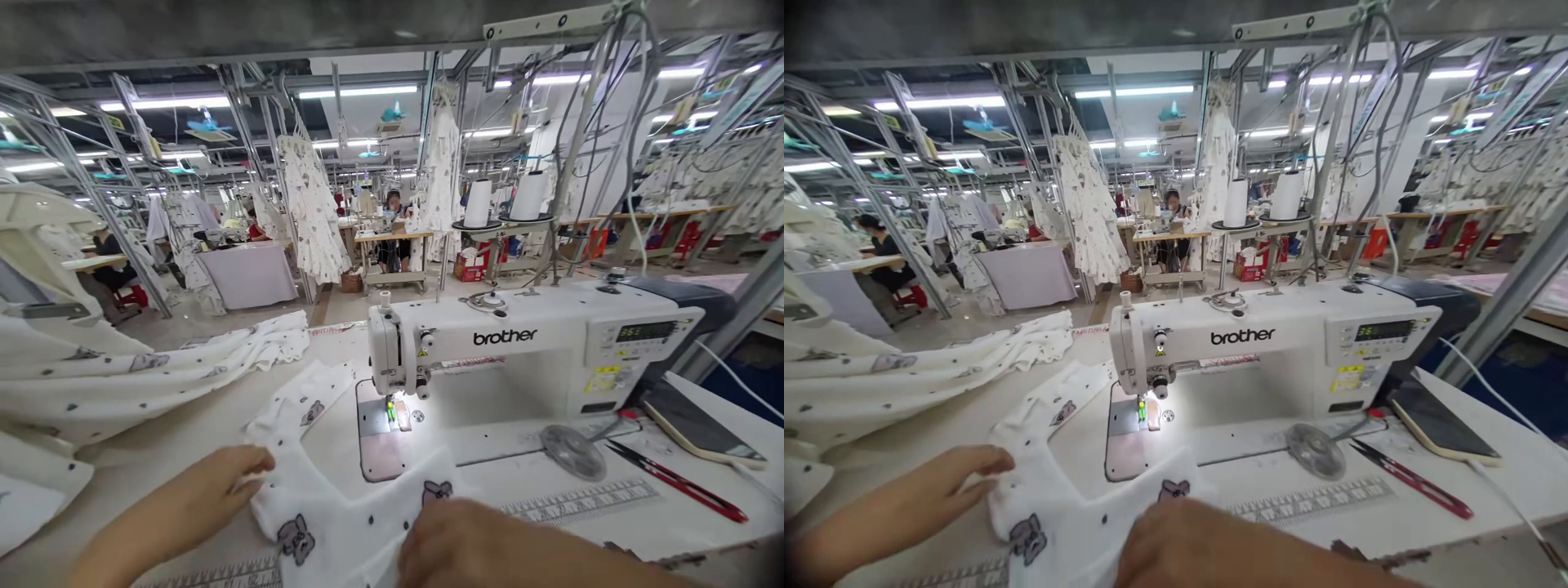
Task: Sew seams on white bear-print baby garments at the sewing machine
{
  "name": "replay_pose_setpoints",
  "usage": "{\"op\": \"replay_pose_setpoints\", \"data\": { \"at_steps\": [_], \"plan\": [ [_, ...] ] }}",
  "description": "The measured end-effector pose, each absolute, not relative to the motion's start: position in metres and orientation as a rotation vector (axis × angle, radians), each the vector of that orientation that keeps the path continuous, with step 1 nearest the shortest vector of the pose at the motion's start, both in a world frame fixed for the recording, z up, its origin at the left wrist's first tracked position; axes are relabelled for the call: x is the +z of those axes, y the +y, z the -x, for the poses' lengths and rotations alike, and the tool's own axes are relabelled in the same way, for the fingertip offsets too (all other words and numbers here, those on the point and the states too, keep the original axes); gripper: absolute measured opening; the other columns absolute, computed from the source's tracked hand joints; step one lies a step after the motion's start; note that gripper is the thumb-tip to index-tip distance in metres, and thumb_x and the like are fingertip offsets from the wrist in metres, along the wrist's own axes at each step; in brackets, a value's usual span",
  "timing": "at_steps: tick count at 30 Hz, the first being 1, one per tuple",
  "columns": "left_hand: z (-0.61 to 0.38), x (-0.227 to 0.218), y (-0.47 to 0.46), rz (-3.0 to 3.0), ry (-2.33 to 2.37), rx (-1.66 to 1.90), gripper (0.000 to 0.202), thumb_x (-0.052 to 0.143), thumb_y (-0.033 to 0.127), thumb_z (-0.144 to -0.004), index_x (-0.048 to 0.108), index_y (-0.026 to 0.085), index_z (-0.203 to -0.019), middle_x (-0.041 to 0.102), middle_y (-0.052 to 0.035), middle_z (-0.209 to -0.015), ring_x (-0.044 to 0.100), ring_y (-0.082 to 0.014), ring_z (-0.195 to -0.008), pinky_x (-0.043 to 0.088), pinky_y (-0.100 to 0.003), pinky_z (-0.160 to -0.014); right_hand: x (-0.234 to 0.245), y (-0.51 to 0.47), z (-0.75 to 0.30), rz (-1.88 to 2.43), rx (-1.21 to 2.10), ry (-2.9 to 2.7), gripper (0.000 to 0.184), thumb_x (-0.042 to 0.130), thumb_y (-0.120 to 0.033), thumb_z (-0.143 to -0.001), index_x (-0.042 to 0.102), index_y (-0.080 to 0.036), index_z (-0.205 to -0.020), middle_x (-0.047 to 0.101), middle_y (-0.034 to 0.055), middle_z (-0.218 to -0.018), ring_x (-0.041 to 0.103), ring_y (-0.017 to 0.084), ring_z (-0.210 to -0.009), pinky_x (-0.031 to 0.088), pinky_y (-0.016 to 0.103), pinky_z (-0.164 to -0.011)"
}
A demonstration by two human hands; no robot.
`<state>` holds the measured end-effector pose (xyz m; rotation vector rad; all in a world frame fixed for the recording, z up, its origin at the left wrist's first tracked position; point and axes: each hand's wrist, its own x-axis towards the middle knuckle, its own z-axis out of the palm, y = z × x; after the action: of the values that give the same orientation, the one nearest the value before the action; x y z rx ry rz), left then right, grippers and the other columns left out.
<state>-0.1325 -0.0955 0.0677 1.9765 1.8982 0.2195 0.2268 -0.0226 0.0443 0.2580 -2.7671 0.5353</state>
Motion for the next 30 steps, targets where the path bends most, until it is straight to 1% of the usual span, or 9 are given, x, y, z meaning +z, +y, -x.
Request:
{"op": "replay_pose_setpoints", "data": {
  "at_steps": [3,6,11,14,16,20,23,26,30],
  "plan": [
    [0.103,0.080,-0.055,-2.154,1.851,0.366,0.030,0.041,0.031,-0.097,0.070,0.025,-0.101,0.071,-0.0047,-0.105,0.066,-0.0214,-0.099,0.050,-0.035,-0.091,0.049,0.016,-0.223,-0.111,0.732,-2.678,0.030,0.059,-0.033,-0.096,0.066,-0.013,-0.117,0.069,0.0110,-0.113,0.063,0.019,-0.106,0.048,0.027,-0.094],
    [0.074,0.067,0.007,-2.203,1.905,0.446,0.032,0.036,0.021,-0.099,0.069,0.021,-0.098,0.070,-0.0072,-0.106,0.065,-0.0203,-0.101,0.049,-0.036,-0.093,0.034,0.045,-0.210,0.003,0.826,-2.620,0.033,0.059,-0.037,-0.096,0.068,-0.015,-0.118,0.068,0.0125,-0.114,0.063,0.020,-0.106,0.048,0.030,-0.094],
    [0.076,0.016,0.070,-2.224,2.027,0.482,0.029,0.051,0.022,-0.097,0.059,0.014,-0.124,0.061,-0.0132,-0.130,0.056,-0.0265,-0.123,0.041,-0.054,-0.107,0.013,0.050,-0.208,0.169,1.413,-2.579,0.043,0.065,-0.048,-0.089,0.073,-0.013,-0.112,0.072,0.0096,-0.092,0.067,0.016,-0.080,0.051,0.023,-0.075],
    [0.080,0.001,0.053,-2.320,1.928,0.442,0.042,0.042,0.012,-0.095,0.053,0.016,-0.136,0.052,-0.0129,-0.143,0.046,-0.0253,-0.135,0.035,-0.051,-0.115,0.023,0.047,-0.219,0.136,1.980,-2.462,0.060,0.068,-0.061,-0.082,0.072,-0.010,-0.114,0.072,0.0104,-0.091,0.067,0.017,-0.078,0.052,0.022,-0.072],
    [0.072,-0.002,0.025,-2.404,1.780,0.394,0.050,0.039,0.009,-0.094,0.048,0.021,-0.141,0.048,-0.0073,-0.148,0.043,-0.0214,-0.138,0.033,-0.045,-0.118,0.032,0.050,-0.224,0.079,2.104,-2.353,0.061,0.066,-0.061,-0.083,0.072,-0.007,-0.112,0.072,0.0122,-0.091,0.068,0.019,-0.083,0.053,0.026,-0.077],
    [0.045,0.006,-0.028,-2.611,1.408,0.314,0.056,0.037,0.010,-0.096,0.036,0.028,-0.149,0.039,-0.0006,-0.154,0.037,-0.0175,-0.142,0.033,-0.041,-0.118,0.032,0.061,-0.222,0.201,1.395,-2.261,0.037,0.061,-0.044,-0.094,0.075,-0.010,-0.098,0.073,0.0115,-0.087,0.067,0.018,-0.080,0.053,0.030,-0.079],
    [0.033,0.014,-0.041,-2.700,1.283,0.306,0.060,0.038,0.006,-0.094,0.032,0.026,-0.151,0.036,-0.0020,-0.156,0.036,-0.0177,-0.142,0.035,-0.039,-0.118,0.022,0.065,-0.220,0.082,0.793,-2.411,0.024,0.059,-0.031,-0.096,0.071,-0.014,-0.108,0.071,0.0120,-0.105,0.063,0.020,-0.100,0.048,0.035,-0.093],
    [0.031,0.017,-0.040,-2.768,1.252,0.281,0.061,0.040,0.005,-0.092,0.033,0.025,-0.150,0.039,-0.0023,-0.154,0.036,-0.0198,-0.142,0.036,-0.042,-0.117,0.015,0.064,-0.222,-0.047,0.562,-2.602,0.029,0.056,-0.032,-0.099,0.064,-0.014,-0.120,0.068,0.0116,-0.115,0.057,0.022,-0.114,0.042,0.037,-0.103],
    [0.030,0.010,-0.038,-2.784,1.324,0.275,0.058,0.040,0.004,-0.093,0.041,0.028,-0.146,0.046,-0.0001,-0.150,0.041,-0.0212,-0.139,0.039,-0.047,-0.115,0.014,0.063,-0.226,-0.051,0.499,-2.727,0.029,0.053,-0.033,-0.100,0.062,-0.014,-0.119,0.069,0.0092,-0.113,0.058,0.020,-0.111,0.041,0.035,-0.102]
  ]
}}
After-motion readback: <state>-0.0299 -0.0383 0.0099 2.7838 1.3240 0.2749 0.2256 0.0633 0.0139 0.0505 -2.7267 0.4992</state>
